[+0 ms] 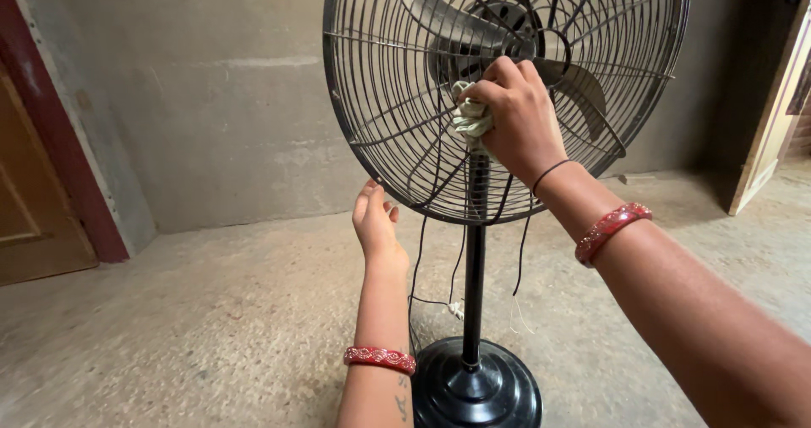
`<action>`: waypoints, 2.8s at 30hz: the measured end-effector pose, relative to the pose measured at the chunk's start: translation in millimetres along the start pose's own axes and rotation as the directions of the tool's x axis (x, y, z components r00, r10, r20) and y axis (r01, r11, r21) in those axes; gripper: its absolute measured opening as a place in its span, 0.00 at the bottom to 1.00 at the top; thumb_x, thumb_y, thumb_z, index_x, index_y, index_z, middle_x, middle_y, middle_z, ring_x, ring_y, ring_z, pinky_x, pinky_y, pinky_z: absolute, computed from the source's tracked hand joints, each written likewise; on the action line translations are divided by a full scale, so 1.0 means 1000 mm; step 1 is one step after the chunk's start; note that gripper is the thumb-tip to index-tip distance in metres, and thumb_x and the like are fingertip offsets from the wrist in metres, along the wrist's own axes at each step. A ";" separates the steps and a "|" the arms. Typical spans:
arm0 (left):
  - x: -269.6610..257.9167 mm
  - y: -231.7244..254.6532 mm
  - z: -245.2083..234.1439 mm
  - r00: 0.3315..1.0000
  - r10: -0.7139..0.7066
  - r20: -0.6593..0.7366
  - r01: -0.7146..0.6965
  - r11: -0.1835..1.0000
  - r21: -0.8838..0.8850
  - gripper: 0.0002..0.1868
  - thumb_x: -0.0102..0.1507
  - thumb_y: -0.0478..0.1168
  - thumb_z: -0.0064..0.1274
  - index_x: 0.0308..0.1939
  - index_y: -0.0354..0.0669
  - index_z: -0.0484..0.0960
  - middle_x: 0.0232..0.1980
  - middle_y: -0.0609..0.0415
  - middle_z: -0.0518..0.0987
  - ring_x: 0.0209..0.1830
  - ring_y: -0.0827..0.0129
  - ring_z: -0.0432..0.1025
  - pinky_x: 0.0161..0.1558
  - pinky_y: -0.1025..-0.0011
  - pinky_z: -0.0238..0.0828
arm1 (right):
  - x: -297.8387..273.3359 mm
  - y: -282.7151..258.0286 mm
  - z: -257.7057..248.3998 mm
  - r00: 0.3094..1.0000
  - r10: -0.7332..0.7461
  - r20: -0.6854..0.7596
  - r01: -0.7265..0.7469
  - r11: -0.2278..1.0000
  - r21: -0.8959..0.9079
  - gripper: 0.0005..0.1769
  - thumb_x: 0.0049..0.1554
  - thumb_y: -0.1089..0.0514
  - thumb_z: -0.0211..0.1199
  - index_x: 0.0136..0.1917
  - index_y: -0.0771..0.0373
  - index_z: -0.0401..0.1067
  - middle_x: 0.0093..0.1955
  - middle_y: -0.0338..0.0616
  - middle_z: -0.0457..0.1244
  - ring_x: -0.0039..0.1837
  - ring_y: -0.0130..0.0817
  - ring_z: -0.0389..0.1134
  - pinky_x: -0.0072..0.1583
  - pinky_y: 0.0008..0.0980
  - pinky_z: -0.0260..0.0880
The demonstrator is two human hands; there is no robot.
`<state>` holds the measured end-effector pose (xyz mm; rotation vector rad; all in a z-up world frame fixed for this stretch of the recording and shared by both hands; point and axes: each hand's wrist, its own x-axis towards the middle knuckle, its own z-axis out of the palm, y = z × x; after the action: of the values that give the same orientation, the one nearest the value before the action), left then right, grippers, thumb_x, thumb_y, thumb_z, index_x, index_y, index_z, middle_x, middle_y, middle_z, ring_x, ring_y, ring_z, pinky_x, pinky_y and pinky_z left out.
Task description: The person wipes the front metal cage of a standing electric fan using a light-colored cloth. They rotate the fan head by hand to reach different sections and continue wiping the cage bars and central hub area throughout the clip.
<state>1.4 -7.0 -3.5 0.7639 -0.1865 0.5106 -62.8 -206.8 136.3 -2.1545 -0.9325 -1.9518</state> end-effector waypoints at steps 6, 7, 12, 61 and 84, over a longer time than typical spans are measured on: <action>0.009 -0.012 0.001 1.000 0.023 -0.010 -0.023 1.000 -0.011 0.15 0.65 0.41 0.48 0.54 0.47 0.81 0.42 0.69 0.74 0.37 0.81 0.60 0.41 0.76 0.60 | 0.018 -0.017 -0.002 0.999 0.007 0.038 -0.012 0.993 0.116 0.19 0.42 0.65 0.75 0.49 0.60 0.79 0.51 0.44 0.63 0.54 0.45 0.63 0.58 0.42 0.68; 0.010 -0.015 0.001 1.000 0.020 -0.014 -0.021 0.999 -0.041 0.14 0.65 0.40 0.49 0.54 0.46 0.81 0.42 0.68 0.74 0.37 0.81 0.60 0.41 0.75 0.60 | 0.021 -0.023 -0.001 1.000 0.002 0.012 -0.004 0.991 0.137 0.19 0.43 0.66 0.75 0.50 0.60 0.79 0.51 0.44 0.63 0.55 0.46 0.63 0.58 0.42 0.68; 0.012 -0.021 0.006 0.999 0.035 -0.012 -0.035 0.998 -0.045 0.18 0.65 0.42 0.48 0.58 0.45 0.78 0.45 0.64 0.75 0.43 0.78 0.64 0.44 0.73 0.58 | 0.045 -0.051 0.009 0.989 -0.095 -0.115 0.115 0.977 0.182 0.21 0.43 0.63 0.77 0.51 0.60 0.77 0.55 0.47 0.61 0.58 0.49 0.61 0.60 0.44 0.67; 0.001 0.026 0.007 0.986 0.164 0.032 -0.164 0.986 0.019 0.18 0.66 0.43 0.49 0.59 0.49 0.70 0.57 0.63 0.74 0.55 0.79 0.68 0.50 0.71 0.64 | 0.014 0.038 -0.002 0.989 0.060 -0.134 -0.069 0.995 -0.065 0.19 0.48 0.64 0.76 0.53 0.59 0.75 0.54 0.45 0.64 0.56 0.45 0.64 0.59 0.40 0.68; 0.003 0.024 0.004 0.984 0.178 0.002 -0.178 0.984 0.017 0.20 0.66 0.44 0.48 0.61 0.48 0.67 0.58 0.58 0.75 0.57 0.73 0.69 0.54 0.68 0.63 | 0.064 -0.034 0.025 0.975 -0.102 -0.199 0.123 0.988 0.097 0.20 0.49 0.69 0.71 0.53 0.59 0.71 0.54 0.45 0.61 0.56 0.46 0.63 0.58 0.42 0.68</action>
<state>-8.5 5.8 15.5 0.7685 -0.2529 0.6824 -57.8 -144.0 179.5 -1.8520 -1.1187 -2.0633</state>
